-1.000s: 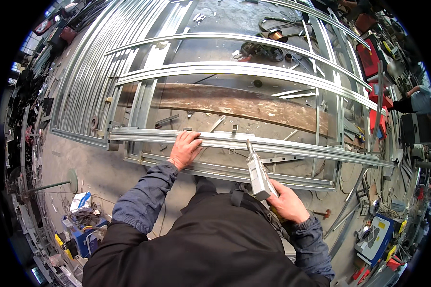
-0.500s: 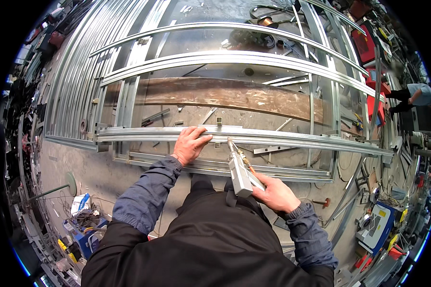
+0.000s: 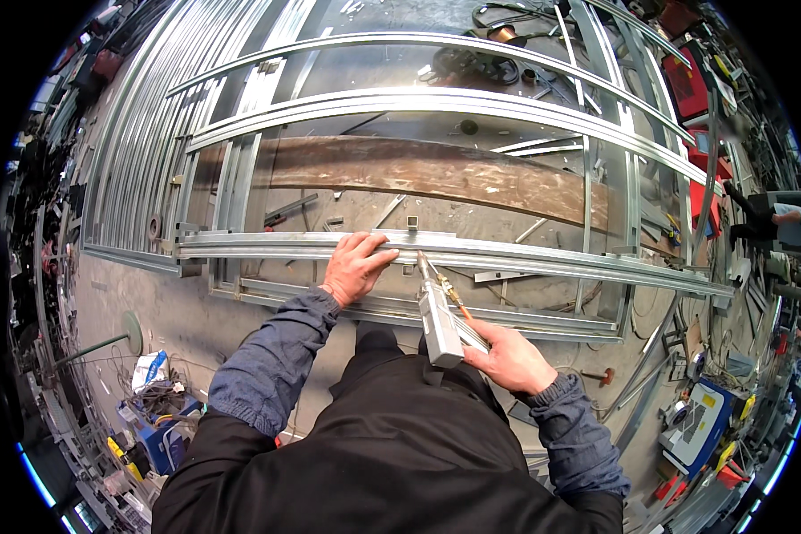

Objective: The person assembles a metal frame by positioning aluminum profiles on a workbench and fastening them with a pneumatic nail gun. The person repeatedly aligns pieces, fires fasteners at joints, and adjusts the frame while other workers are visible in the background.

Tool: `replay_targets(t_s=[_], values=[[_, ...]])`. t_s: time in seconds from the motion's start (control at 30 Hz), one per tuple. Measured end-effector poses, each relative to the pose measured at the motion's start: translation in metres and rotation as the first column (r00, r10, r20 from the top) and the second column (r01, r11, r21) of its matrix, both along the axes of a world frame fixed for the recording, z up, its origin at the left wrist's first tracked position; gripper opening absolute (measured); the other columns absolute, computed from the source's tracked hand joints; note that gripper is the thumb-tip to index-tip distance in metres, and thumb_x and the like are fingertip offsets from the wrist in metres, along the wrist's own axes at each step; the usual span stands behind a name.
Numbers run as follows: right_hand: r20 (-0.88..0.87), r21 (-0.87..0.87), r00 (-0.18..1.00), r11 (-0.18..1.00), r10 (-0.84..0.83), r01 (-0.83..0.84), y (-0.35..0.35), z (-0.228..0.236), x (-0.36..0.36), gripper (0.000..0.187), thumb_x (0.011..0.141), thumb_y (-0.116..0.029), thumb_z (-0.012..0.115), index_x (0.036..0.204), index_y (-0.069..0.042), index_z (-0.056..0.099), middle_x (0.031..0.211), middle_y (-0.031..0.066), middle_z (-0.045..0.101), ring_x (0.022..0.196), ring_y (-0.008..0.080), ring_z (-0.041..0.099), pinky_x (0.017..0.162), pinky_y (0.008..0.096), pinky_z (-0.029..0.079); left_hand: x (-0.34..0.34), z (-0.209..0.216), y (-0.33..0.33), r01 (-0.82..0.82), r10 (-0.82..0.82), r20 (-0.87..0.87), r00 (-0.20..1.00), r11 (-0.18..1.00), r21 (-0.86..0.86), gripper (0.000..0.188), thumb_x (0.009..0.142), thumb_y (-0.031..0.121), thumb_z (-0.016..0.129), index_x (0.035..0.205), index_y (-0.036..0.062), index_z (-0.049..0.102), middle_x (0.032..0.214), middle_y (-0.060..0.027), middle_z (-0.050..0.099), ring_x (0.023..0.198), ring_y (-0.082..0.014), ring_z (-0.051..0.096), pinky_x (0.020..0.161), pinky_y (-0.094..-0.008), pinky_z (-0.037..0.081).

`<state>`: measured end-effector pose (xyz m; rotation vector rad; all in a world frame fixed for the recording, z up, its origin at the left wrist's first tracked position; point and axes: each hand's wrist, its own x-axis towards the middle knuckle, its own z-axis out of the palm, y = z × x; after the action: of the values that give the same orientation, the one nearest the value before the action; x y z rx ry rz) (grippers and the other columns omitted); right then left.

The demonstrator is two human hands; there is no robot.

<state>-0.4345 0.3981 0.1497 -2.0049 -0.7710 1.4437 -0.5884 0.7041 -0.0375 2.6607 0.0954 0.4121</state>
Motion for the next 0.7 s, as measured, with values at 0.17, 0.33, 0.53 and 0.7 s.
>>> replay_targets(t_s=[0.17, 0.33, 0.53, 0.7], values=[[-0.012, -0.005, 1.000, 1.000, -0.006, 0.006, -0.002, -0.004, 0.002, 0.053, 0.103, -0.028, 0.071, 0.150, -0.006, 0.060, 0.129, 0.0204, 0.075, 0.116, 0.0283, 0.073, 0.103, 0.0368, 0.053, 0.002, 0.001, 0.000, 0.002, -0.002, 0.007, 1.000, 1.000, 0.024, 0.038, 0.084, 0.016, 0.080, 0.121, 0.0242, 0.076, 0.129, -0.0028, 0.066, 0.120, -0.0276, 0.061, 0.101, -0.0429, 0.049], [-0.033, 0.040, 0.999, 0.999, -0.008, 0.010, -0.004, -0.005, 0.004, 0.054, 0.103, -0.027, 0.071, 0.151, -0.005, 0.059, 0.131, 0.0214, 0.074, 0.118, 0.0307, 0.072, 0.104, 0.0369, 0.053, 0.004, 0.002, -0.002, -0.009, 0.009, 0.002, 1.000, 1.000, 0.026, 0.037, 0.083, 0.017, 0.082, 0.119, 0.0237, 0.076, 0.126, -0.0015, 0.066, 0.117, -0.0275, 0.062, 0.100, -0.0438, 0.049], [-0.009, 0.009, 1.000, 1.000, 0.008, -0.008, -0.005, -0.005, 0.006, 0.056, 0.100, -0.029, 0.071, 0.150, -0.006, 0.059, 0.132, 0.0232, 0.072, 0.119, 0.0365, 0.071, 0.104, 0.0387, 0.053, 0.005, -0.006, -0.002, -0.015, 0.014, 0.037, 0.999, 1.000, 0.007, 0.039, 0.079, 0.017, 0.083, 0.117, 0.0237, 0.077, 0.125, -0.0006, 0.068, 0.115, -0.0278, 0.064, 0.099, -0.0436, 0.049], [0.004, 0.045, 1.000, 0.999, 0.024, -0.024, -0.012, -0.019, 0.006, 0.059, 0.100, -0.036, 0.071, 0.149, -0.006, 0.060, 0.127, 0.0249, 0.073, 0.115, 0.0390, 0.071, 0.100, 0.0412, 0.055, 0.007, -0.004, -0.003, -0.014, 0.014, 0.002, 1.000, 1.000, -0.021, 0.040, 0.078, 0.015, 0.084, 0.117, 0.0234, 0.079, 0.125, -0.0010, 0.070, 0.115, -0.0285, 0.064, 0.099, -0.0444, 0.049]])
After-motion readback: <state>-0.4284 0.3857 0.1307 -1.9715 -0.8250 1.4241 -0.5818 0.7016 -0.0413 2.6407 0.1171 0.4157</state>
